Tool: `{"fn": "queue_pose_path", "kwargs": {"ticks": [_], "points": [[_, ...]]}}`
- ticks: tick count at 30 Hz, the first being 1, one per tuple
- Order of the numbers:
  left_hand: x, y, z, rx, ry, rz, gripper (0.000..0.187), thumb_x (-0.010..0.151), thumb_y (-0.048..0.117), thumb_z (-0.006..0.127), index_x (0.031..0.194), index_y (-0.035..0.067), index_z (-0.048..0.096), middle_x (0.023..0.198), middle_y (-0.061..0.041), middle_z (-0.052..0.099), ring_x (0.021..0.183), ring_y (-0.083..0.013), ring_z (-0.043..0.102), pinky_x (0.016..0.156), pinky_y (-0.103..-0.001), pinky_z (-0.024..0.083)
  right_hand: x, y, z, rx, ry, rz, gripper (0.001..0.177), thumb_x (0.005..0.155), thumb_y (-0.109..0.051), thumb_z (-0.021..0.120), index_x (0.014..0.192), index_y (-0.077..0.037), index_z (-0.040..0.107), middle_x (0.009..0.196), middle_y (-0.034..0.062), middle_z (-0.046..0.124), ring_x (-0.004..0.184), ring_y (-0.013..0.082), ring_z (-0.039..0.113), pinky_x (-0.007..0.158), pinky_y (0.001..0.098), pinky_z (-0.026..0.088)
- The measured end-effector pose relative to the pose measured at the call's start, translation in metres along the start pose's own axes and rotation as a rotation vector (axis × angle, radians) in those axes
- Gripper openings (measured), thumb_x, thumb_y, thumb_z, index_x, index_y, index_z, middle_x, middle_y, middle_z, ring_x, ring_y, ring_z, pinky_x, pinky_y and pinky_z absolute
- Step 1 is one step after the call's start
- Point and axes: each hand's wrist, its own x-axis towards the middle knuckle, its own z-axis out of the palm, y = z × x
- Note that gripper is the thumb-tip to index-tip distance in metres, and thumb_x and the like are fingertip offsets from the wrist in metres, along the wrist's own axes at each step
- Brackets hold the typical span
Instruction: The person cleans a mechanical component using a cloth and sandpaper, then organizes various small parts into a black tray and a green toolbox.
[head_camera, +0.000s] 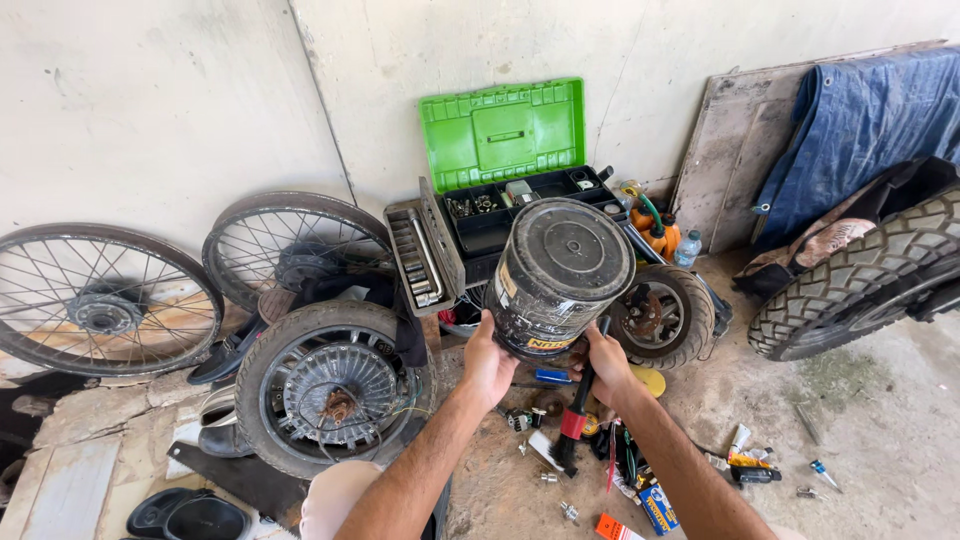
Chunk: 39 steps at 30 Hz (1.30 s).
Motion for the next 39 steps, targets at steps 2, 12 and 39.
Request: {"fn": "queue_pose_path", "kwargs": {"ticks": [2, 12, 39], "points": [[0.001, 0.005, 0.002, -0.294, -0.079, 0.122, 0.051, 0.108, 0.036, 0.04, 0.134, -0.006, 0.051, 0.127, -0.019, 0.067, 0.116, -0.0243, 0.067, 0.104, -0.039, 0.056, -0.005, 0.003, 0.001, -0.123, -0.049, -0.076, 0.046, 0.106, -0.044, 0.048, 0.091, -0.002, 0.058, 0.073, 0.0084, 0.061, 0.052, 0.0174, 0.049, 0.047, 0.0374, 0.039], [-0.029, 0.033, 0.019, 0.545, -0.04, 0.604, 0.053, 0.093, 0.034, 0.072, 0.131, 0.005, 0.049, 0.116, -0.01, 0.067, 0.094, -0.0121, 0.064, 0.07, -0.029, 0.054, -0.003, -0.013, -0.056, -1.044, 0.238, -0.442, 0.05, 0.101, -0.048, 0.053, 0.103, -0.003, 0.076, 0.089, 0.0149, 0.081, 0.077, 0.0255, 0.077, 0.07, 0.0405, 0.059], [-0.035, -0.008, 0.007, 2.246, -0.36, 1.639, 0.019, 0.084, 0.017, 0.068, 0.102, 0.015, 0.061, 0.096, 0.0, 0.059, 0.101, -0.0188, 0.058, 0.091, -0.035, 0.045, -0.159, -0.086, -0.018, -0.643, 0.252, -1.135, 0.016, 0.102, -0.011, 0.057, 0.11, -0.002, 0.069, 0.083, 0.0046, 0.072, 0.07, 0.004, 0.064, 0.062, 0.0229, 0.052]]}}
